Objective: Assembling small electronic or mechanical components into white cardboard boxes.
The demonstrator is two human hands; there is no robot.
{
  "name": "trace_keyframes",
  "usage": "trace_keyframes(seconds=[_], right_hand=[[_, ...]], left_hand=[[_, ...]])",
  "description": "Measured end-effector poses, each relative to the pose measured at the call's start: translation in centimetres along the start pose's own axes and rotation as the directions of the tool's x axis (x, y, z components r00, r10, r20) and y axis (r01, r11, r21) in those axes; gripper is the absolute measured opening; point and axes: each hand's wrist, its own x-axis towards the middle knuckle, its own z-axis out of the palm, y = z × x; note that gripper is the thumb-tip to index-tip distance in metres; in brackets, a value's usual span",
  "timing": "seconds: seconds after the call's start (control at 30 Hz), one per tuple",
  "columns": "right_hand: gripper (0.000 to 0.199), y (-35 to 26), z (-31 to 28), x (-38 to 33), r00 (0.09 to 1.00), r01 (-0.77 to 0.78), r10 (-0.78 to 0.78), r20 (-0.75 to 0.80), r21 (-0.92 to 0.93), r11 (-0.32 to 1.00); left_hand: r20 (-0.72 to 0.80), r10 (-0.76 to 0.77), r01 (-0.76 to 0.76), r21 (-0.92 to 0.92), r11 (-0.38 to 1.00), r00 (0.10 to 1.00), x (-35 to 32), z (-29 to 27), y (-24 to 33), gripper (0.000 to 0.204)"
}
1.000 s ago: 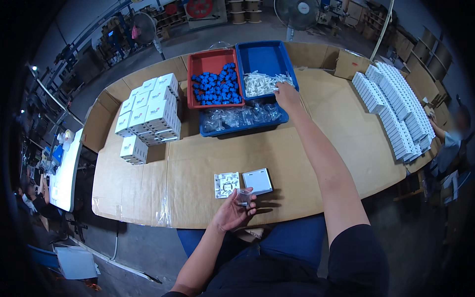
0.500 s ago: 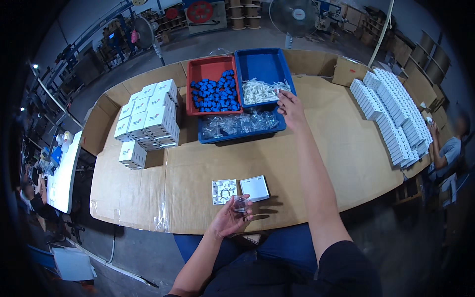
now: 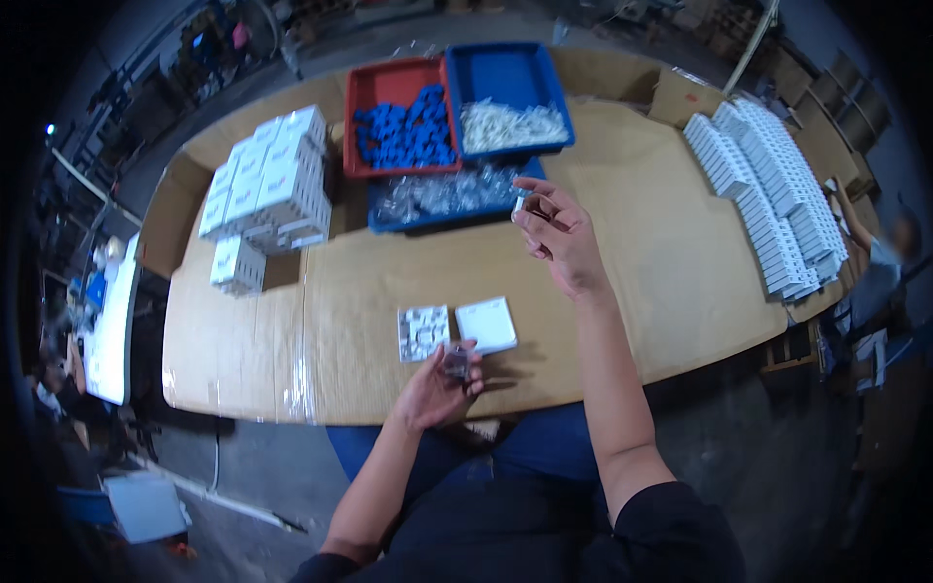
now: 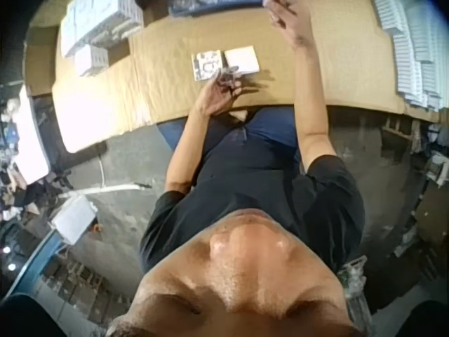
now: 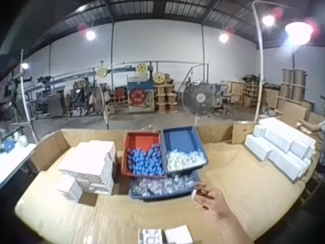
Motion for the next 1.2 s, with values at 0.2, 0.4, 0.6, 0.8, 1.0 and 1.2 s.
trace_keyframes(seconds=[0.2, 0.4, 0.6, 0.8, 1.0, 1.2], right_hand=[[0.014, 6.3, -0.8, -6.5, 0.963, -0.153, 0.240, 0.126, -0.475, 0.866], [0.016, 6.7, 0.2, -8.5, 0.938, -0.094, 0.290, 0.190, -0.665, 0.741], [0.017, 4.9, 2.1, -6.9, 0.863, 0.049, 0.403, 0.304, -0.845, 0.533], [0.009, 5.9, 2.4, -4.3, 0.663, 0.145, 0.496, 0.561, -0.746, 0.649], [0.013, 5.8, 3.0, -4.6, 0.619, 0.235, 0.542, 0.569, -0.792, 0.564], [0.018, 4.6, 3.3, -4.7, 0.582, 0.249, 0.585, 0.565, -0.809, 0.533]], left_hand=[[0.027, -0.008, 0.009, -0.005, 1.000, 1.000, 0.4, 0.3, 0.5, 0.058], [-0.044, -0.001, 0.001, 0.008, 1.000, 0.999, 0.3, 0.1, 0.4, 0.044], [-0.078, -0.024, 0.022, -0.025, 0.999, 0.997, 0.2, 0.4, 0.1, 0.040], [-0.032, 0.016, -0.012, 0.102, 0.995, 0.999, -0.2, 0.8, 0.4, 0.040], [-0.102, 0.004, 0.001, 0.051, 0.999, 0.995, -0.6, 0.8, 0.0, 0.034], [-0.024, -0.019, 0.019, 0.007, 1.000, 1.000, -0.1, 0.7, 0.2, 0.036]])
